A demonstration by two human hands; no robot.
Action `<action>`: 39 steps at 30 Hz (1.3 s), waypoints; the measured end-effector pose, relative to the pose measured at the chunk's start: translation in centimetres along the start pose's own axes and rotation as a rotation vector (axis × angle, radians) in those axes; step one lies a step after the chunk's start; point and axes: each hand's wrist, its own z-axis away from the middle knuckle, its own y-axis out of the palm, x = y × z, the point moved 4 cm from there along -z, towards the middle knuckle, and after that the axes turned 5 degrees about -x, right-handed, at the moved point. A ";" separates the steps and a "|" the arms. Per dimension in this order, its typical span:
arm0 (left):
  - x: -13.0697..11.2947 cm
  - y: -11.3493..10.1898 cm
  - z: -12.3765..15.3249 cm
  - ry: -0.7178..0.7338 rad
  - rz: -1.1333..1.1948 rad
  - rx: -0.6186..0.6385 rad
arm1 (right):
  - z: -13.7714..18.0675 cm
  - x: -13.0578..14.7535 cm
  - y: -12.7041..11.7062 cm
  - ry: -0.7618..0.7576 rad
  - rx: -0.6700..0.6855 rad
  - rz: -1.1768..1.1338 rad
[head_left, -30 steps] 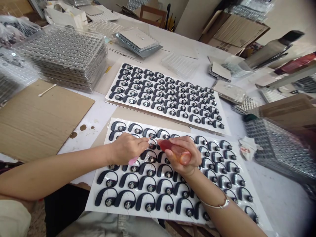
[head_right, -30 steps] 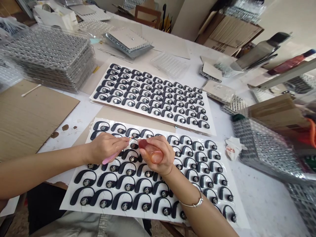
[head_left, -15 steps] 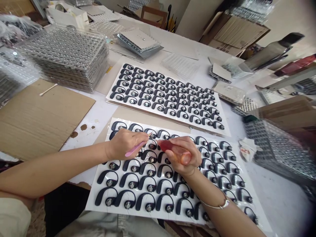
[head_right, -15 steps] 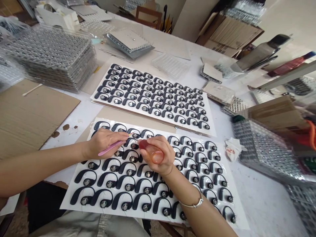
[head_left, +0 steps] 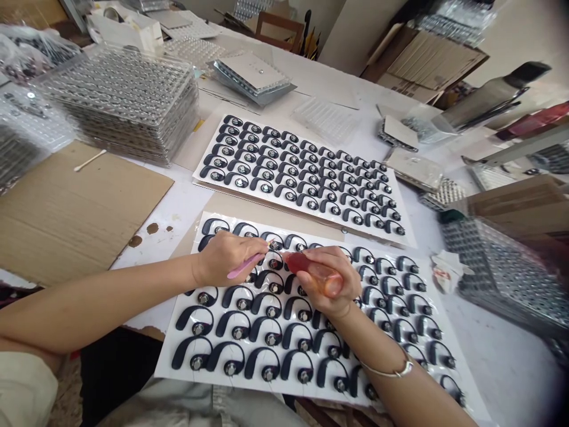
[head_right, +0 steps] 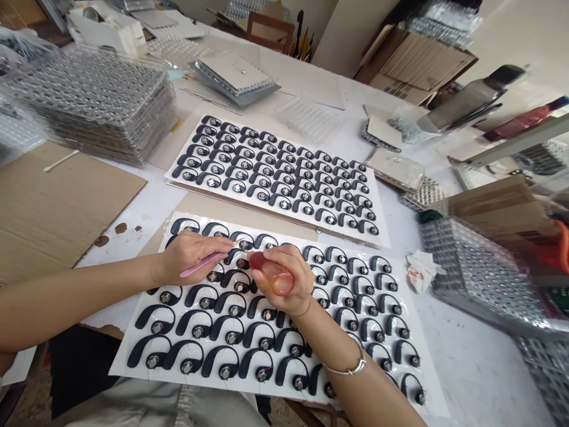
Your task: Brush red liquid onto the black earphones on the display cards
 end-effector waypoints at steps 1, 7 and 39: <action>0.0 0.0 0.0 -0.001 0.005 0.000 | 0.0 0.0 0.0 -0.006 -0.007 0.007; 0.0 0.0 0.0 -0.003 0.003 0.000 | 0.5 -0.4 -0.2 -0.013 -0.032 0.017; 0.2 0.1 0.1 -0.033 -0.004 -0.009 | 0.9 -0.5 0.0 -0.008 0.005 0.019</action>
